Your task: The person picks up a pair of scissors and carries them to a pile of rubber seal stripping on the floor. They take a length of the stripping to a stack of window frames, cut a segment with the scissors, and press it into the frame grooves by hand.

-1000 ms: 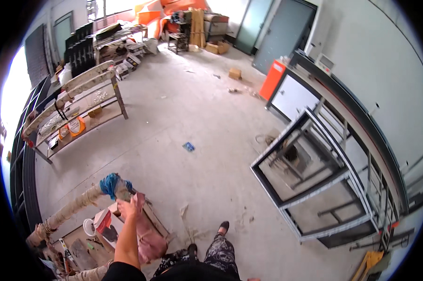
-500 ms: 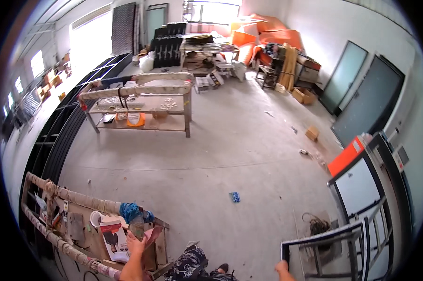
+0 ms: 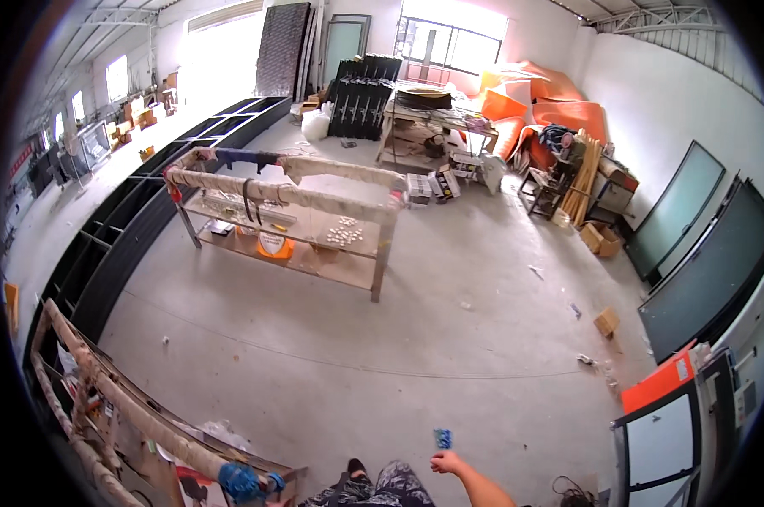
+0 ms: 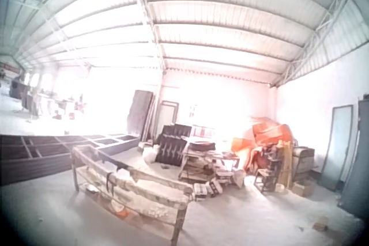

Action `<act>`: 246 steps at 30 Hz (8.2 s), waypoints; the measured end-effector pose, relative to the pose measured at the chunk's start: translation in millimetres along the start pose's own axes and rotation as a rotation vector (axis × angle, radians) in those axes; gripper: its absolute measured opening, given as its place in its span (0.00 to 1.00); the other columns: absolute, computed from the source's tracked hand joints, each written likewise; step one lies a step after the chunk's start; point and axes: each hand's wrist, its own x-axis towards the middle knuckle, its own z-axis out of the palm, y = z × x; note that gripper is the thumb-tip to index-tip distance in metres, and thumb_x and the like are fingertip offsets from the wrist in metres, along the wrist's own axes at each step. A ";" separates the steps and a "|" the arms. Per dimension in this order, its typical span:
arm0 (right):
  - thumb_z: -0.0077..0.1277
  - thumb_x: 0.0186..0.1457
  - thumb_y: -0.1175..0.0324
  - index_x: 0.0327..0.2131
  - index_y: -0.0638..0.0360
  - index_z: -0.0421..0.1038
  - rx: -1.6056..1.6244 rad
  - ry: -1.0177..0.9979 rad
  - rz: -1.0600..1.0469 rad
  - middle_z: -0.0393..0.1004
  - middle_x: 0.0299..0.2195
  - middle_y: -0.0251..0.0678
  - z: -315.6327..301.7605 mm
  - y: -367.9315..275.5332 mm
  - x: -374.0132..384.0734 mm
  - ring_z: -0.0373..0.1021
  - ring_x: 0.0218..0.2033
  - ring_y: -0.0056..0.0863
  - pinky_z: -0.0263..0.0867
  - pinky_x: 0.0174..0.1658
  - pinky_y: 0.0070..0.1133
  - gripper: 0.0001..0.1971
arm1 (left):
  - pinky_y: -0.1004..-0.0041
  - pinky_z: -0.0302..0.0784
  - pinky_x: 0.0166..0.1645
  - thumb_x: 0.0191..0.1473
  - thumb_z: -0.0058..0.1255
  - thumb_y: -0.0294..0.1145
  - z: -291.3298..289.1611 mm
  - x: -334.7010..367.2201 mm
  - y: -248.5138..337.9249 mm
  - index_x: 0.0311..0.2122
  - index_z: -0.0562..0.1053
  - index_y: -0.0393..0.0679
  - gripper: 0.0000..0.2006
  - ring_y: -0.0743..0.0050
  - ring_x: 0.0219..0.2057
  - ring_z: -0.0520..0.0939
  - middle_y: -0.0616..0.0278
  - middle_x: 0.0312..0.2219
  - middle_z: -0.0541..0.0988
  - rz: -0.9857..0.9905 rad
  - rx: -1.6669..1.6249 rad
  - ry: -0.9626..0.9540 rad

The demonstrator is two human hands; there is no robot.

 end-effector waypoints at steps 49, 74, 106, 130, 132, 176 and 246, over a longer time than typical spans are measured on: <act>0.50 0.48 0.64 0.38 0.56 0.73 -0.429 0.071 -0.850 0.76 0.32 0.41 236.6 -1287.5 649.3 0.73 0.34 0.39 0.68 0.39 0.29 0.14 | 0.60 0.61 0.58 0.48 0.51 0.37 -732.3 1029.2 595.3 0.56 0.60 0.34 0.30 0.48 0.52 0.66 0.43 0.49 0.67 0.100 -0.465 0.850; 0.55 0.46 0.56 0.50 0.65 0.61 -0.975 0.090 -0.370 0.67 0.47 0.46 418.2 -1413.1 984.4 0.61 0.52 0.42 0.52 0.57 0.33 0.31 | 0.58 0.67 0.53 0.47 0.52 0.45 -817.9 1239.7 619.0 0.60 0.48 0.30 0.42 0.40 0.51 0.69 0.35 0.54 0.63 -0.690 -0.499 0.786; 0.51 0.50 0.57 0.35 0.64 0.68 -0.305 -0.124 -0.731 0.72 0.32 0.47 361.5 -1357.1 641.8 0.70 0.34 0.46 0.66 0.39 0.33 0.18 | 0.56 0.70 0.50 0.45 0.53 0.49 -815.1 1231.6 615.8 0.59 0.51 0.36 0.41 0.41 0.46 0.74 0.38 0.48 0.70 -0.718 -0.479 0.837; 0.49 0.51 0.56 0.31 0.56 0.66 -0.652 0.312 -1.069 0.72 0.24 0.44 377.3 -1327.4 624.9 0.70 0.28 0.45 0.67 0.32 0.36 0.14 | 0.61 0.72 0.46 0.52 0.49 0.43 -707.5 1201.0 518.2 0.54 0.61 0.32 0.30 0.46 0.42 0.76 0.40 0.45 0.72 0.095 -0.794 0.601; 0.48 0.51 0.56 0.33 0.56 0.66 -0.665 0.337 -1.003 0.73 0.25 0.45 370.9 -1327.0 618.5 0.71 0.28 0.46 0.66 0.32 0.38 0.14 | 0.61 0.72 0.45 0.51 0.49 0.39 -681.7 1097.3 518.6 0.52 0.65 0.37 0.25 0.51 0.40 0.78 0.46 0.39 0.77 0.128 -0.835 0.469; 0.56 0.39 0.63 0.18 0.54 0.63 -0.660 0.122 -1.683 0.66 0.17 0.36 704.3 -1629.3 640.5 0.66 0.19 0.37 0.61 0.21 0.31 0.11 | 0.55 0.77 0.36 0.53 0.44 0.34 -644.6 1202.1 -5.4 0.44 0.71 0.41 0.14 0.57 0.30 0.81 0.51 0.31 0.79 -1.039 -1.799 0.283; 0.50 0.50 0.62 0.25 0.57 0.72 -0.730 0.142 0.168 0.73 0.23 0.35 944.1 -2145.1 1202.5 0.71 0.26 0.31 0.67 0.29 0.27 0.10 | 0.72 0.71 0.21 0.53 0.42 0.34 -1739.1 2377.6 474.8 0.28 0.74 0.40 0.11 0.71 0.18 0.76 0.61 0.18 0.75 0.027 -0.825 -0.168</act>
